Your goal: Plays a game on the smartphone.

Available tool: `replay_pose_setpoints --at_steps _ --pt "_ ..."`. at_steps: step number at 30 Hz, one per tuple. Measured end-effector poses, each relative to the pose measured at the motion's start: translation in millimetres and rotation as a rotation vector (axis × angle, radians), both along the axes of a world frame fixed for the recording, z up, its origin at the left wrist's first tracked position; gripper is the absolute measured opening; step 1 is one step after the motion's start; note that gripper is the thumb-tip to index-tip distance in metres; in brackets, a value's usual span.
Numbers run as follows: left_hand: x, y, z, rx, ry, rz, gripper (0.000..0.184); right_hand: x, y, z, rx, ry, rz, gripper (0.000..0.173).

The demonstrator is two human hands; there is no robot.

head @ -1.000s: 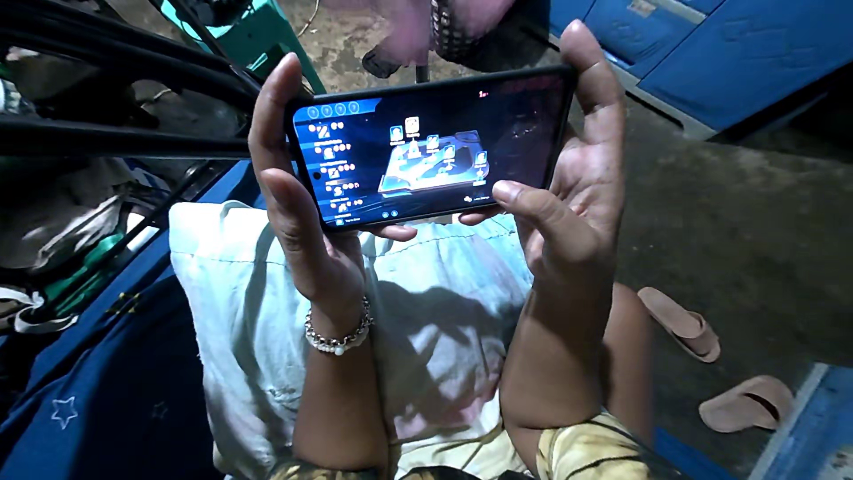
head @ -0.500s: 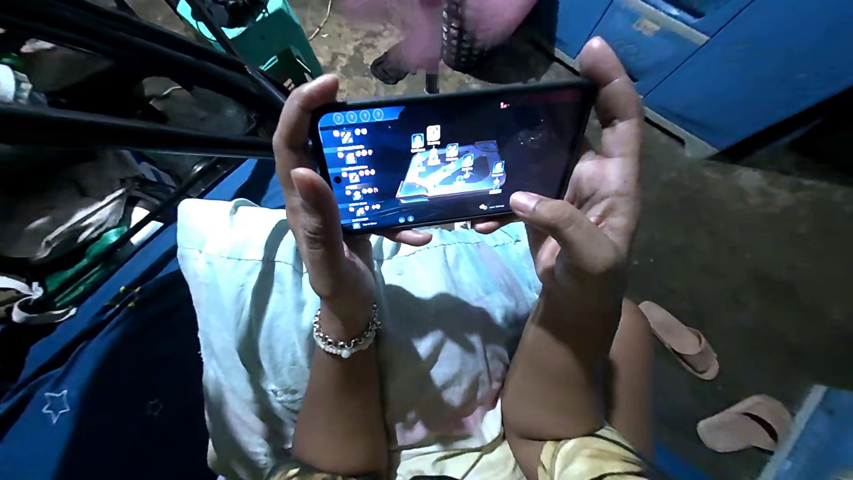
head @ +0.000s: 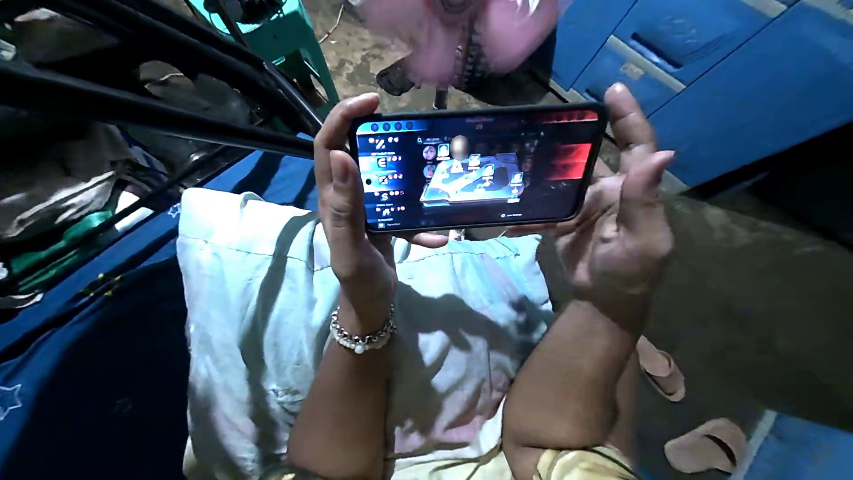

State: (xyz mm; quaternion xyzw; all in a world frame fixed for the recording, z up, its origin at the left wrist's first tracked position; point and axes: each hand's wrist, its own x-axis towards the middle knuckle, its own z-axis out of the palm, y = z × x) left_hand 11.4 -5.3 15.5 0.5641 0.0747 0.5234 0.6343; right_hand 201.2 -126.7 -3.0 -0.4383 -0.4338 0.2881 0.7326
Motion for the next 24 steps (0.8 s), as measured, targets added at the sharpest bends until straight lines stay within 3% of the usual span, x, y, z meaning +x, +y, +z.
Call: replay_pose_setpoints --at_steps 3,5,7,9,10,11,12,14,17,18,19,20,21,22,24 --pt "0 0 0 -0.048 -0.038 0.035 0.049 32 7 -22 -0.274 -0.027 -0.209 0.051" --pt "0 0 0 -0.062 -0.071 0.059 0.049 59 14 -52 -0.639 -0.093 -0.385 0.045" --pt "0 0 0 -0.052 -0.106 0.070 0.049 95 23 -109 -0.943 -0.205 -0.425 0.052" --pt "0 0 0 -0.071 -0.144 0.071 0.047 100 14 -174 -1.001 -0.385 -0.526 0.051" --pt "0 -1 1 -0.079 -0.156 0.071 0.047 85 6 -178 -1.028 -0.432 -0.555 0.048" --pt "-1 -2 1 -0.080 -0.159 0.068 0.047 72 7 -133 -1.347 -0.303 -0.278 0.045" --pt "-1 -2 1 -0.084 -0.171 0.075 0.046 52 16 -107 -1.484 -0.170 -0.216 0.040" --pt "-2 -2 0 -0.081 -0.188 0.087 0.047 20 29 -90 -1.555 -0.072 -0.265 0.030" --pt "-1 -2 -1 -0.081 -0.214 0.087 0.046 14 24 -107 -1.470 -0.222 -0.285 0.033" --pt "0 -3 0 -0.091 -0.227 0.093 0.045 12 13 -134 -1.292 -0.377 -0.477 0.033" --pt "0 -3 0 -0.099 -0.236 0.094 0.045 9 9 -183 -0.942 -0.575 -0.853 0.034" --pt "0 -2 0 -0.102 -0.237 0.094 0.044 14 15 -133 -1.311 -0.272 -0.580 0.040" --pt "0 -2 0 -0.105 -0.238 0.097 0.044 17 27 -107 -1.428 -0.009 -0.544 0.044" --pt "0 -2 0 -0.111 -0.243 0.098 0.044 13 32 -99 -1.400 0.129 -0.628 0.046" --pt "-1 -3 0 -0.127 -0.258 0.095 0.044 2 33 -96 -1.361 0.102 -0.715 0.047"
